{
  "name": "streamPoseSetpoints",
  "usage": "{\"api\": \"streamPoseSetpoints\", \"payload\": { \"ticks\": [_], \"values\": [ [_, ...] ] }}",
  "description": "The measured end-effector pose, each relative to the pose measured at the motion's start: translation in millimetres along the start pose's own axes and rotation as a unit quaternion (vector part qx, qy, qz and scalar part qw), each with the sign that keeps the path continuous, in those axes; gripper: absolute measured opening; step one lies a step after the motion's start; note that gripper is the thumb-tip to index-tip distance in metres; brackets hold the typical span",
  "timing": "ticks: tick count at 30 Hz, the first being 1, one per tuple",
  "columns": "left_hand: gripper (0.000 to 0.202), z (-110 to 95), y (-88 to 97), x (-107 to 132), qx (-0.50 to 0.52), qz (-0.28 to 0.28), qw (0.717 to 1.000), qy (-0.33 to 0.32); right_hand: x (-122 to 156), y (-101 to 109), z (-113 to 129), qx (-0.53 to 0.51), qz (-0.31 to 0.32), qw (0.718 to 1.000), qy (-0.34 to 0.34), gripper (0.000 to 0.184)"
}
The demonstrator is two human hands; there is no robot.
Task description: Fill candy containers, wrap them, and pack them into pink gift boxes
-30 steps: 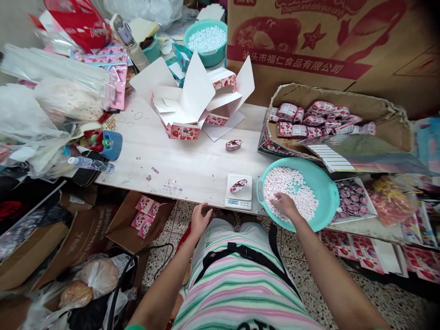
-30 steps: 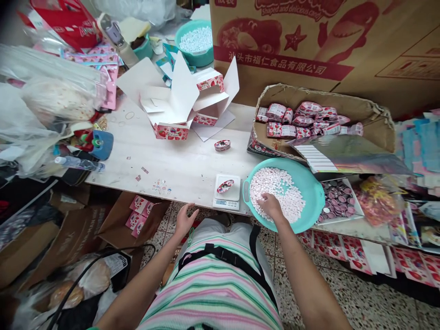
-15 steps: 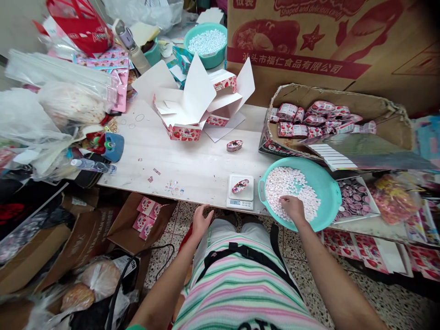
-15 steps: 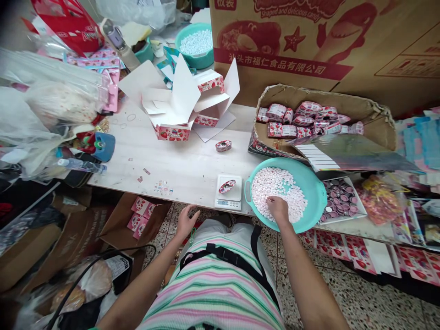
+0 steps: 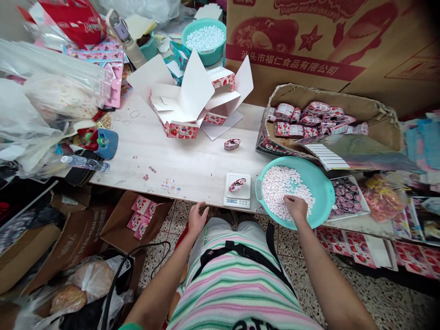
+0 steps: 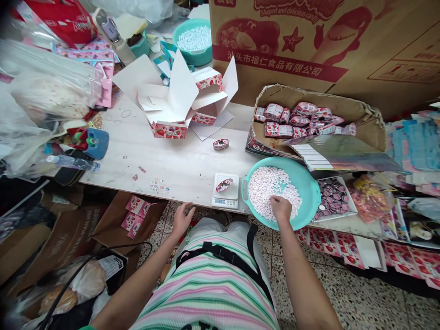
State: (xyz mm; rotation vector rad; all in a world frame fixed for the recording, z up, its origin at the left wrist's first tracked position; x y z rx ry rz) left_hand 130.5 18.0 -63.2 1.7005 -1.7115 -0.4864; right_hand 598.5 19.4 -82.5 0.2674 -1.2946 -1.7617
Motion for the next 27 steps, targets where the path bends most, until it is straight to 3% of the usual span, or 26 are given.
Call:
{"api": "streamPoseSetpoints", "payload": {
  "ticks": [4, 7, 10, 13, 17, 22, 27],
  "values": [
    [0.022, 1, -1.6, 3, 0.003, 0.008, 1.0, 0.001, 11, 11, 41, -0.119, -0.033, 0.992, 0.037, 0.03],
    [0.021, 2, -0.9, 4, 0.004, 0.009, 1.0, 0.006, 29, 14, 100, -0.209, -0.048, 0.965, 0.154, 0.027],
    [0.021, 3, 2.4, 5, 0.009, 0.0, 1.0, 0.009, 49, -1, 159, -0.221, -0.002, 0.937, 0.271, 0.022],
    [0.021, 6, 7.3, 8, 0.009, -0.011, 1.0, 0.014, 61, -23, 195, -0.195, 0.042, 0.922, 0.331, 0.018],
    [0.021, 12, 15.3, 12, 0.006, -0.029, 0.999, 0.023, 65, -51, 215, -0.161, 0.081, 0.913, 0.367, 0.017],
    [0.022, 22, 21.7, 22, 0.005, -0.048, 0.998, 0.049, 66, -78, 218, -0.095, 0.121, 0.915, 0.373, 0.018],
    [0.022, 26, 17.8, 30, 0.01, -0.043, 0.998, 0.053, 65, -62, 206, -0.129, 0.093, 0.927, 0.339, 0.02]
  ]
}}
Point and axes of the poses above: each hand's wrist, its own x-axis away from the middle knuckle, its own y-axis out of the back of the hand, z = x × y, the point moved 8 cm from there along -x, towards the middle knuckle, and after that the axes turned 1 degree about z, right-handed, at the moved point
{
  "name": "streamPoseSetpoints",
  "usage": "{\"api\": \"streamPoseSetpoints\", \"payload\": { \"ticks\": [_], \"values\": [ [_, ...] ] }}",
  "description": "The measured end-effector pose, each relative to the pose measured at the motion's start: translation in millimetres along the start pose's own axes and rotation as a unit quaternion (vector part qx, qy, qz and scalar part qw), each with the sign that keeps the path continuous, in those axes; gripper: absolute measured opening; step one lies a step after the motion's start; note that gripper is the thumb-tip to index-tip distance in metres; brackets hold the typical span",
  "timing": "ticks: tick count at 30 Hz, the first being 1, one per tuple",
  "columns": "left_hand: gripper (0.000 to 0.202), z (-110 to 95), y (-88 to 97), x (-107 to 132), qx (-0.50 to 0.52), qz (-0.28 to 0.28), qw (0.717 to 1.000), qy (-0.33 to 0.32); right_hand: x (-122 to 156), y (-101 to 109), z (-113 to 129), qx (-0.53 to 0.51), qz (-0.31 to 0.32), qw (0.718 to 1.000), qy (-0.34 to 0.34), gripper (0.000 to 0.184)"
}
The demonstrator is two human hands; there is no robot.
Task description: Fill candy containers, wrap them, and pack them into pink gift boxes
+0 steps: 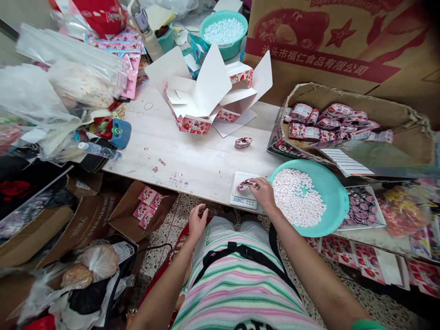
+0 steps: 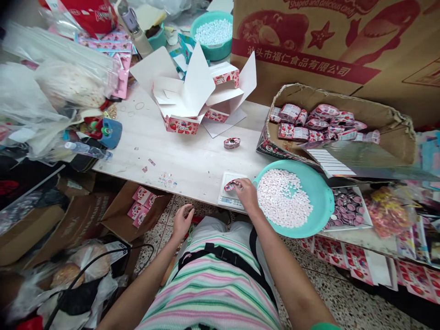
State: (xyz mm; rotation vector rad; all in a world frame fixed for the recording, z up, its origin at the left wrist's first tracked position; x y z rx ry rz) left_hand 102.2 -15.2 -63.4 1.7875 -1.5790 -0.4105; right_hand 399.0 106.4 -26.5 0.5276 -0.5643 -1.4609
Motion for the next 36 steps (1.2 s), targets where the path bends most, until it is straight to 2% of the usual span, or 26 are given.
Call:
{"api": "streamPoseSetpoints", "payload": {
  "ticks": [3, 5, 7, 10, 13, 15, 18, 21, 25, 29, 36],
  "values": [
    [0.022, 0, -4.0, 1, 0.006, 0.007, 1.0, 0.001, 13, 31, -22, 0.025, -0.069, 0.996, -0.055, 0.023],
    [0.022, -1, -6.2, -1, 0.009, 0.014, 1.0, 0.001, 27, 54, -48, 0.06, -0.118, 0.986, -0.103, 0.025],
    [0.022, -3, -6.7, -4, 0.009, 0.018, 1.0, 0.0, 43, 72, -80, 0.096, -0.136, 0.973, -0.16, 0.028],
    [0.021, -5, -4.6, -9, 0.004, 0.018, 1.0, -0.006, 68, 78, -127, 0.135, -0.099, 0.953, -0.252, 0.033],
    [0.021, -8, -2.8, -15, -0.001, 0.021, 1.0, -0.016, 82, 64, -152, 0.136, -0.031, 0.946, -0.292, 0.039],
    [0.022, -10, -2.8, -17, -0.003, 0.024, 0.999, -0.023, 81, 53, -157, 0.133, 0.0, 0.951, -0.279, 0.04],
    [0.022, -12, -5.4, -14, -0.003, 0.032, 0.999, -0.029, 76, 46, -160, 0.136, 0.009, 0.951, -0.278, 0.037],
    [0.022, -10, -12.0, -7, -0.002, 0.048, 0.998, -0.031, 70, 46, -162, 0.129, 0.015, 0.949, -0.287, 0.029],
    [0.022, -4, -18.3, -1, 0.002, 0.054, 0.998, -0.023, 63, 50, -156, 0.157, 0.027, 0.951, -0.264, 0.023],
    [0.022, -6, -18.5, -3, 0.002, 0.062, 0.998, -0.029, 58, 48, -151, 0.205, 0.059, 0.945, -0.246, 0.02],
    [0.022, -13, -21.3, -9, -0.006, 0.082, 0.996, -0.044, 45, 48, -157, 0.212, 0.086, 0.943, -0.242, 0.013]
  ]
}}
Point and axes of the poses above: each hand's wrist, its own x-axis away from the middle knuckle, its own y-axis out of the back of the hand, z = x × y, the point moved 8 cm from there along -x, towards the middle knuckle, and after that the axes turned 1 degree about z, right-handed, at the moved point
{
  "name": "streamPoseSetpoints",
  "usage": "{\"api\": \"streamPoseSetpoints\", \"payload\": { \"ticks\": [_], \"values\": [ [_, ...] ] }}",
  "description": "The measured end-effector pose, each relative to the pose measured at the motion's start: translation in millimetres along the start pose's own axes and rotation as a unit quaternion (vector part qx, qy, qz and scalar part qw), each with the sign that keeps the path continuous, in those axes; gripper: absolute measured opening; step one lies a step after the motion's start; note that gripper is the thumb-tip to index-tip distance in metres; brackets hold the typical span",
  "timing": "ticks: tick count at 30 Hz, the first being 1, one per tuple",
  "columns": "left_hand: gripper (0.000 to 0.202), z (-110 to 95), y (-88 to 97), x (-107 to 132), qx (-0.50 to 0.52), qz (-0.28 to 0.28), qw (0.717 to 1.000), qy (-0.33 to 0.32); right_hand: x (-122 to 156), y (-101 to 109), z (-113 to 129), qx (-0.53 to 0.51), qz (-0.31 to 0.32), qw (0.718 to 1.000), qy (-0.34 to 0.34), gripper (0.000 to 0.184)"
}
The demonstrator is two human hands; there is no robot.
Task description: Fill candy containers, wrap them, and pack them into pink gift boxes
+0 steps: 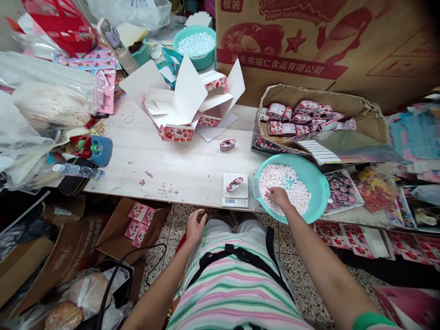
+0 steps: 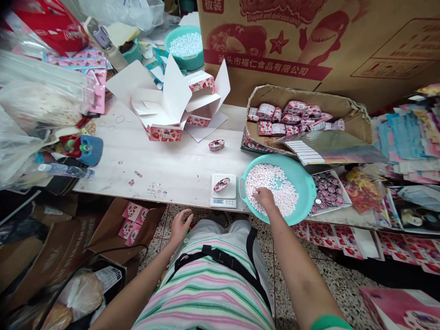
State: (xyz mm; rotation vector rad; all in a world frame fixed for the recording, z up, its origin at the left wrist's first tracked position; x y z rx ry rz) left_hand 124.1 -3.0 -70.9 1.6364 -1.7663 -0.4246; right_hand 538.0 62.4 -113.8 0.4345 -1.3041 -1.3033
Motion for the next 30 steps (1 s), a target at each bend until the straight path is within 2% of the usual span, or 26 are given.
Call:
{"api": "streamPoseSetpoints", "payload": {
  "ticks": [5, 10, 15, 20, 25, 27, 30],
  "values": [
    [0.022, -8, -12.6, -5, -0.008, 0.028, 0.999, -0.014, 1, 2, -9, -0.027, 0.001, 1.0, -0.002, 0.016],
    [0.021, -15, -20.3, -14, -0.013, 0.034, 0.999, -0.025, 11, 10, -22, -0.069, -0.034, 0.997, -0.025, 0.023],
    [0.021, -24, -22.1, -19, -0.014, 0.029, 0.999, -0.026, 21, 23, -36, -0.153, -0.091, 0.982, -0.064, 0.028],
    [0.021, -33, -21.3, -21, -0.012, 0.016, 0.999, -0.028, 30, 30, -45, -0.159, -0.108, 0.977, -0.092, 0.031],
    [0.021, -30, -21.6, -20, -0.008, -0.002, 1.0, -0.02, 32, 33, -50, -0.198, -0.108, 0.968, -0.108, 0.031],
    [0.022, -28, -22.6, -19, -0.004, 0.002, 1.0, -0.015, 31, 33, -47, -0.249, -0.11, 0.955, -0.114, 0.032],
    [0.024, -24, -22.3, -15, 0.001, 0.009, 1.0, -0.008, 32, 36, -33, -0.377, -0.146, 0.906, -0.124, 0.038]
  ]
}}
Point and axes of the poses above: each hand's wrist, its own x-axis away from the middle knuckle, its own y-axis out of the back of the hand, z = x × y, the point moved 8 cm from there along -x, towards the middle knuckle, and after that the axes turned 1 degree about z, right-handed, at the moved point
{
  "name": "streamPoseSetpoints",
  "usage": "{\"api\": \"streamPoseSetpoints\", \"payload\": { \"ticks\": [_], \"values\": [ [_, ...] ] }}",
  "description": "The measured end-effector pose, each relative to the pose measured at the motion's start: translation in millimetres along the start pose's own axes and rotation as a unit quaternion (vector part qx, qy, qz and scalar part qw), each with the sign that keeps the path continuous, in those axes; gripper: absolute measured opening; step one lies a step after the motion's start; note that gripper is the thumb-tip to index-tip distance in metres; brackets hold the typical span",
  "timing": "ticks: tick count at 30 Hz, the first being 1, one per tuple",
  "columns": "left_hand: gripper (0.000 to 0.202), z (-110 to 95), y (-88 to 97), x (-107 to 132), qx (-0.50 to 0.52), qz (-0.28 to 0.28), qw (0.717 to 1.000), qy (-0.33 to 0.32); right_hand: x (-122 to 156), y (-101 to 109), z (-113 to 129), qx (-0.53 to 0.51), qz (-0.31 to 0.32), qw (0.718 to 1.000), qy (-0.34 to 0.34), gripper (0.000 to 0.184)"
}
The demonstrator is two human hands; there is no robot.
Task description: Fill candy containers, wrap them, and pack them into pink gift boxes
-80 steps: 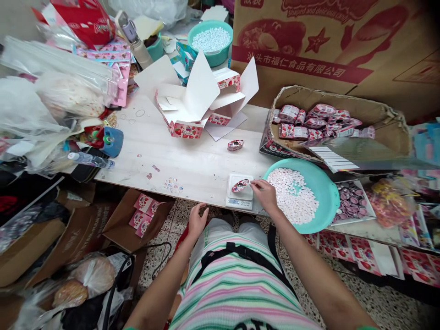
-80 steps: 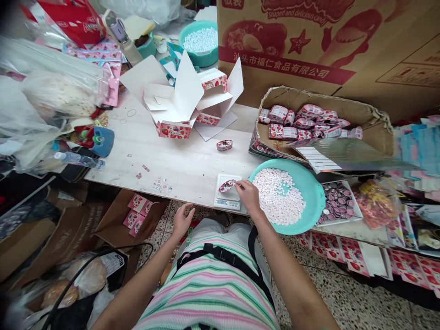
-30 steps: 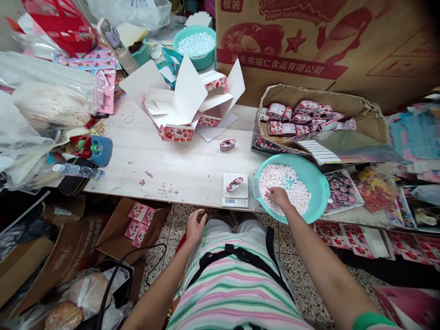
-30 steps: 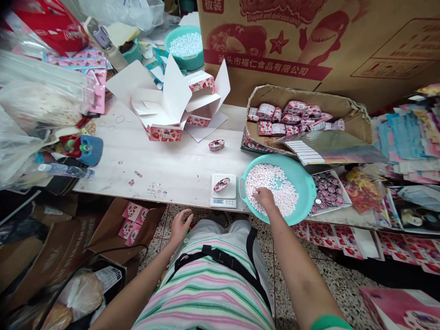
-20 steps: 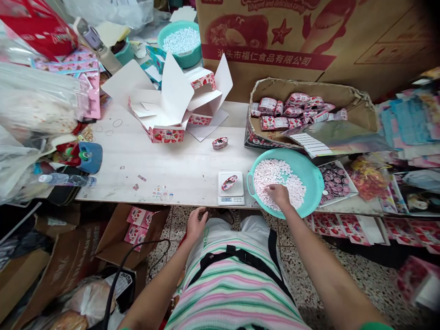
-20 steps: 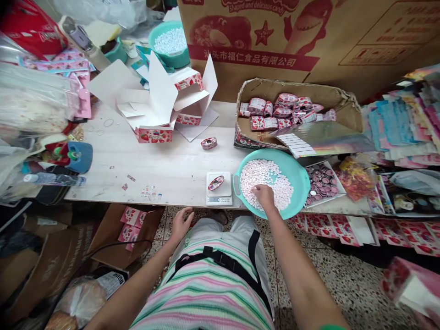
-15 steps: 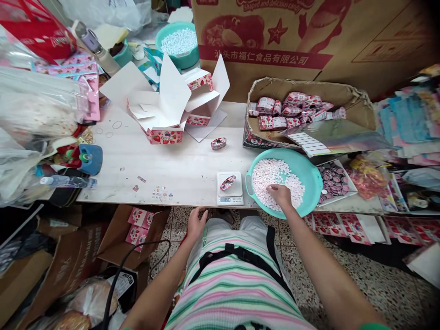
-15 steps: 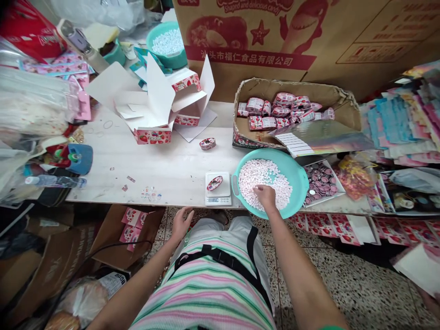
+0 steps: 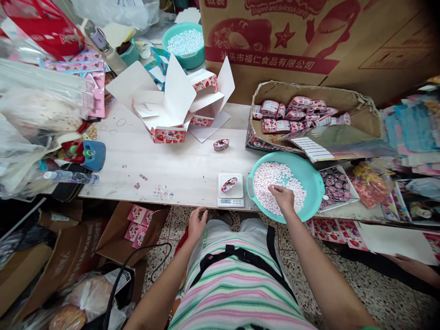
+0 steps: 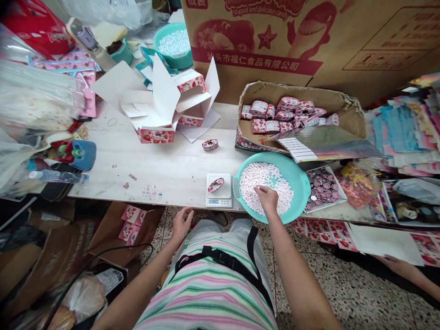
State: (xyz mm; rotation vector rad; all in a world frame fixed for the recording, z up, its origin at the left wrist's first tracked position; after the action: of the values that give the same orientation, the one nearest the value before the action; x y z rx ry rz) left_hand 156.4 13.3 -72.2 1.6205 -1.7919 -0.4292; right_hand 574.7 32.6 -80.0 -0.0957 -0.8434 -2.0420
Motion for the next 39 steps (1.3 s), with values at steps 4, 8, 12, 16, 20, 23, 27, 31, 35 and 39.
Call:
{"api": "streamPoseSetpoints", "payload": {
  "ticks": [4, 8, 12, 16, 20, 23, 27, 31, 35, 39],
  "values": [
    [0.025, 4, 4.5, 4, 0.0, -0.005, 1.0, 0.009, 18, -23, 41, -0.094, -0.016, 0.994, 0.045, 0.041],
    [0.026, 10, 10.0, 6, 0.009, -0.018, 1.0, 0.015, 42, -62, 93, -0.057, 0.036, 0.985, 0.157, 0.031],
    [0.026, 19, 15.5, 10, 0.018, -0.03, 0.999, 0.022, 60, -98, 123, -0.012, 0.071, 0.96, 0.269, 0.023],
    [0.027, 31, 20.8, 17, 0.032, -0.04, 0.998, 0.04, 68, -124, 128, 0.04, 0.101, 0.935, 0.336, 0.019],
    [0.027, 44, 22.4, 25, 0.044, -0.046, 0.996, 0.056, 72, -140, 127, 0.078, 0.13, 0.912, 0.382, 0.019],
    [0.027, 50, 20.6, 27, 0.047, -0.041, 0.996, 0.066, 74, -146, 126, 0.106, 0.136, 0.899, 0.403, 0.019],
    [0.027, 52, 22.2, 25, 0.047, -0.049, 0.995, 0.071, 74, -150, 124, 0.136, 0.133, 0.892, 0.41, 0.019],
    [0.027, 51, 25.5, 21, 0.045, -0.047, 0.995, 0.071, 71, -150, 119, 0.142, 0.127, 0.898, 0.397, 0.018],
    [0.028, 49, 28.2, 18, 0.041, -0.044, 0.995, 0.076, 67, -146, 120, 0.117, 0.114, 0.912, 0.376, 0.02],
    [0.027, 47, 30.9, 17, 0.037, -0.049, 0.996, 0.072, 64, -137, 124, 0.107, 0.092, 0.924, 0.354, 0.022]
  ]
}}
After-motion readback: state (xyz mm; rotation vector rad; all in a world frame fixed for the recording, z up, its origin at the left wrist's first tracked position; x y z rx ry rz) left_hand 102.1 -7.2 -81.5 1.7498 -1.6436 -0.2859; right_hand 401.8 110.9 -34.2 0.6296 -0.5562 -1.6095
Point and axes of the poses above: each hand's wrist, its own x-axis away from the middle knuckle, its own y-axis out of the back of the hand, z = x × y, the point moved 8 cm from there along -x, towards the middle knuckle, and after that the axes turned 1 degree about z, right-handed, at the moved point
